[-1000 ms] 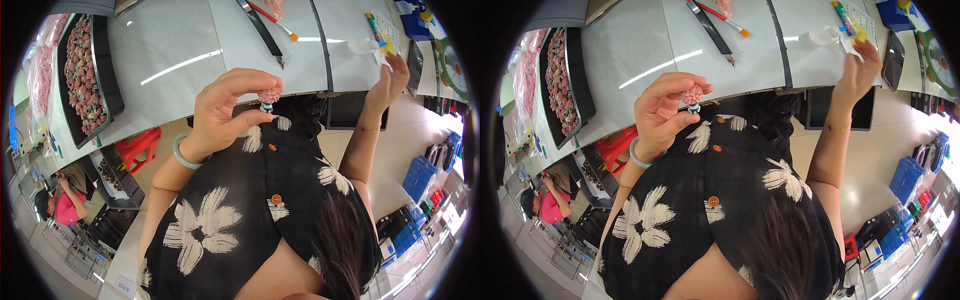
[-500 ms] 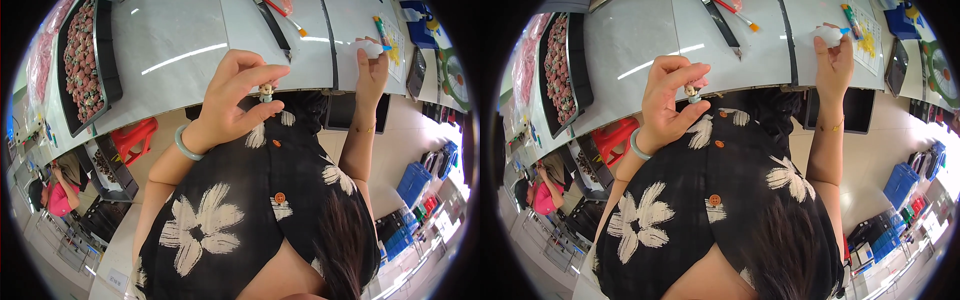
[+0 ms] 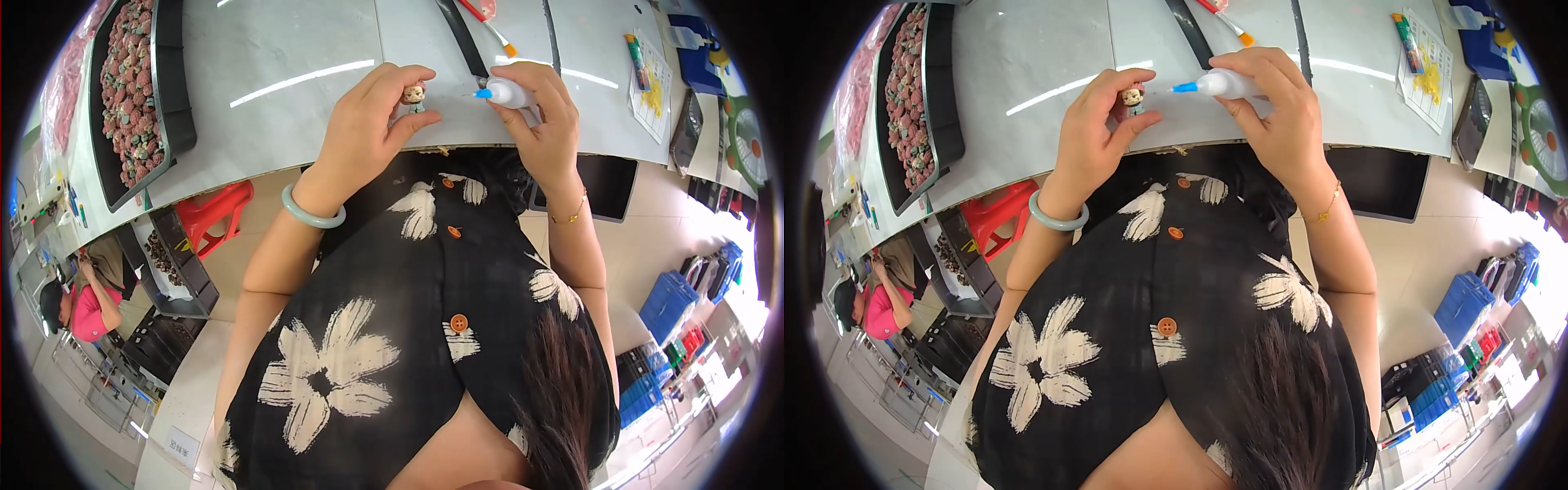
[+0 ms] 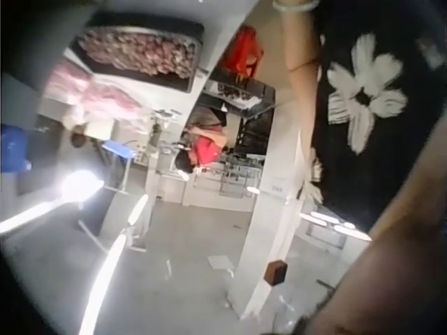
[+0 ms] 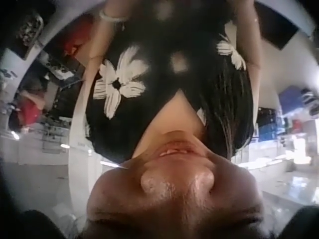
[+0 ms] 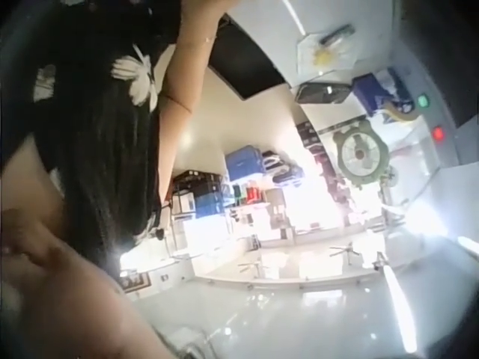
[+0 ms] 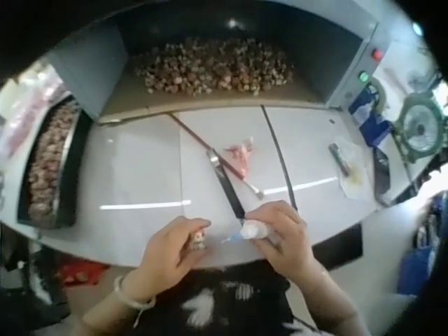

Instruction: Assembling small plastic figurines by gluing parts together and trimming excess plastic with a knife.

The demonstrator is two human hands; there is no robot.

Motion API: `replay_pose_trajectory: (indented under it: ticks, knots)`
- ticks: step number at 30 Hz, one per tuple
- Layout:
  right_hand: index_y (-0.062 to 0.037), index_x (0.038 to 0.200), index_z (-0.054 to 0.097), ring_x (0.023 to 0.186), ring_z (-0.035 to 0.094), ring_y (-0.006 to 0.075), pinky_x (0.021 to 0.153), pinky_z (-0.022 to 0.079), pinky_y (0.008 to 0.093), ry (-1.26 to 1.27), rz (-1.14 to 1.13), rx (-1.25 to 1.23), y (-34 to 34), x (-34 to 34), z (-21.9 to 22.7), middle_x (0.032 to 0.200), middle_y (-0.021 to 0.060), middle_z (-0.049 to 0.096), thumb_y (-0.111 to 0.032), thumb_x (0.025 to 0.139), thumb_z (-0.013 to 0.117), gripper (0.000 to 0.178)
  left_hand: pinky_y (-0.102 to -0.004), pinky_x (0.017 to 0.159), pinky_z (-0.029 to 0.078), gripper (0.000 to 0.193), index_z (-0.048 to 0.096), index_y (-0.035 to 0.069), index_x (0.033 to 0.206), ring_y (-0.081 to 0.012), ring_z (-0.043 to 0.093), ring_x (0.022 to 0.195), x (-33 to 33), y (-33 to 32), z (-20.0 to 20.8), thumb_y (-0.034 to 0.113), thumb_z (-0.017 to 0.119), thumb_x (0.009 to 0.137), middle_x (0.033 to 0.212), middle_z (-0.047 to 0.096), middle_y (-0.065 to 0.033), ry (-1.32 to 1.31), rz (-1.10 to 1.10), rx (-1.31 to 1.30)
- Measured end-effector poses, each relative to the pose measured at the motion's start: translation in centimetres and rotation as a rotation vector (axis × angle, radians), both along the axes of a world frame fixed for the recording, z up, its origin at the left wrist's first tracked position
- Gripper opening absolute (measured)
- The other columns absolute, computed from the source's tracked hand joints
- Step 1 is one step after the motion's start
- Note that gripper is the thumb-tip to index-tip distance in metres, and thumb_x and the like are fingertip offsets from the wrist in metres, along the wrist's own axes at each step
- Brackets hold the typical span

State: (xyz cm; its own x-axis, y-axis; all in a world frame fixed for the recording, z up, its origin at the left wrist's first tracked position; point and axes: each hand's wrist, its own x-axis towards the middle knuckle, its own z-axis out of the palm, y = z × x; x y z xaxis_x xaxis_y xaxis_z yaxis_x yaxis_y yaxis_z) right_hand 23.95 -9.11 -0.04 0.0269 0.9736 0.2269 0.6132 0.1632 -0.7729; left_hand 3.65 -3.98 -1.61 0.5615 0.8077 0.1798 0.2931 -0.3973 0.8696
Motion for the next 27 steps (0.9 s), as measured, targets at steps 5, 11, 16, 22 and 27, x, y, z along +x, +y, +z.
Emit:
replay_pose_trajectory:
  ticks: [5,11,16,22,27]
  knots:
    - [-0.0025,0.096,0.059,0.082,0.054,0.0114,0.076,0.042,0.0233,-0.005,-0.136,0.059,1.1,0.5,-0.8,0.093,0.005,0.061,-0.002,0.074,0.063,0.022,-0.0232,0.052,0.037,0.035,0.055,0.006,0.102,-0.0135,0.042,0.057,0.3,0.8,-0.8,0.01,0.068,0.07,0.077,0.051,-0.0043,-0.049,0.001,0.01]
    - [-0.0019,0.097,0.058,0.078,0.055,0.0083,0.073,0.043,0.0213,-0.122,-0.453,0.002,3.1,7.5,-0.3,0.091,0.0027,0.063,-0.01,0.076,0.065,0.023,-0.0223,0.05,0.036,0.034,0.056,0.006,0.098,-0.0132,0.041,0.056,0.5,1.0,0.1,0.015,0.07,0.069,0.074,0.051,-0.0038,-0.108,0.009,-0.146]
    - [0.0001,0.099,0.051,0.078,0.051,0.0123,0.069,0.044,0.0241,-0.296,-0.586,0.331,3.3,7.5,-0.4,0.088,0.0051,0.053,-0.013,0.072,0.07,0.036,-0.0226,0.05,0.036,0.034,0.056,0.007,0.098,-0.013,0.041,0.056,-0.2,1.2,0.4,0.017,0.07,0.069,0.072,0.049,-0.0037,-0.089,0.007,-0.104]
    - [-0.0046,0.082,0.05,0.053,0.043,0.0145,0.051,0.037,0.0256,-0.343,-0.234,-0.065,3.1,-0.9,1.8,0.058,0.0023,0.043,-0.02,0.07,0.071,0.028,-0.0248,0.05,0.035,0.032,0.056,0.008,0.097,-0.0145,0.04,0.055,0.1,1.6,0.4,0.016,0.069,0.07,0.072,0.047,-0.0041,-0.073,-0.012,-0.1]
    - [-0.0046,0.086,0.052,0.048,0.042,0.0143,0.048,0.036,0.0248,-0.506,-0.12,-0.232,5.0,-1.9,-0.1,0.051,0.0033,0.04,-0.027,0.075,0.065,0.028,-0.0243,0.049,0.035,0.031,0.056,0.008,0.097,-0.0148,0.04,0.053,-0.1,1.2,-0.1,0.016,0.068,0.07,0.072,0.046,-0.0039,-0.067,-0.013,-0.075]
